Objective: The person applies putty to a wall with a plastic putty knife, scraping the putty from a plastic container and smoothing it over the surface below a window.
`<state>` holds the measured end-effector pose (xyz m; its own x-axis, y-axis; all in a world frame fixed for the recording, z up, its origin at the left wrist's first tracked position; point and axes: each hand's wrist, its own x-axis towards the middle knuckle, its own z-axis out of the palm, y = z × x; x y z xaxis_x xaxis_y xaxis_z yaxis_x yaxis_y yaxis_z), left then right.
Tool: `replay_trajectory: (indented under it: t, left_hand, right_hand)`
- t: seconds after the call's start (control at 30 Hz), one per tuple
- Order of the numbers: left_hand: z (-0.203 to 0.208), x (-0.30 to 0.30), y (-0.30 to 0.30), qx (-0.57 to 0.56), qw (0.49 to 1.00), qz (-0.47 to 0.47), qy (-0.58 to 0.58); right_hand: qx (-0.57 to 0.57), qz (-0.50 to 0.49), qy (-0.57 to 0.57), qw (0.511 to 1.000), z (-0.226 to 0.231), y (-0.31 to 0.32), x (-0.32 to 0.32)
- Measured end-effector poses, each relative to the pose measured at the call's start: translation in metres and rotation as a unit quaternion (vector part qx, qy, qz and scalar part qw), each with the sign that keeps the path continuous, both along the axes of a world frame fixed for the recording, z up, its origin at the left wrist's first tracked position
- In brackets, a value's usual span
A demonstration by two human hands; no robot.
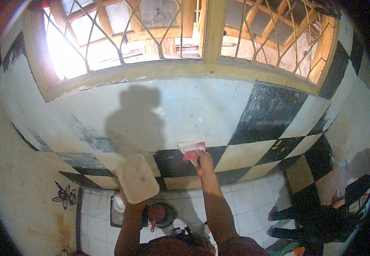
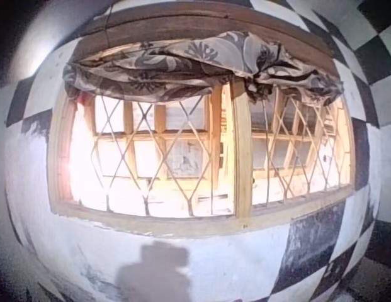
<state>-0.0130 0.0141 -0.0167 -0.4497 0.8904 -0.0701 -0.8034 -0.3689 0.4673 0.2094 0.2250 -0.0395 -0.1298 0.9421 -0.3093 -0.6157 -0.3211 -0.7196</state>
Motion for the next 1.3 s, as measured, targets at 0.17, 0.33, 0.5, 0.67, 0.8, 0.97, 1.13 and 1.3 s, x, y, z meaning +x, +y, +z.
replay_trajectory:
  t: [0.17, 0.33, 0.5, 0.67, 0.8, 0.97, 1.13, 1.3]
  left_hand:
    - [0.002, 0.007, -0.027, 0.079, 0.992, 0.002, 0.097]
    - [-0.024, -0.011, -0.042, 0.060, 0.989, -0.099, -0.097]
    - [-0.032, -0.023, -0.051, 0.072, 0.993, -0.078, -0.048]
    - [-0.011, -0.012, -0.056, 0.060, 0.995, -0.071, -0.048]
    - [-0.001, -0.013, -0.057, 0.065, 0.993, -0.062, -0.074]
    - [-0.005, -0.015, -0.062, 0.052, 0.993, -0.067, -0.078]
    - [-0.004, -0.012, -0.063, 0.046, 0.993, -0.064, -0.086]
    - [0.004, -0.011, -0.070, 0.069, 0.995, -0.056, -0.049]
  right_hand:
    - [0.022, -0.009, 0.012, 1.000, 0.042, 0.040, -0.011]
    - [0.021, 0.027, 0.012, 0.999, 0.109, 0.068, -0.019]
    - [0.066, -0.044, -0.039, 0.996, 0.139, 0.001, -0.014]
    - [0.063, 0.012, -0.036, 0.997, 0.033, -0.029, 0.002]
    - [-0.011, 0.005, -0.040, 0.999, -0.024, -0.027, -0.010]
    - [0.010, 0.035, 0.005, 0.999, -0.008, 0.000, -0.015]
    - [-0.005, 0.000, -0.020, 1.000, 0.056, 0.006, -0.027]
    - [0.062, 0.008, -0.043, 0.997, 0.062, -0.025, -0.040]
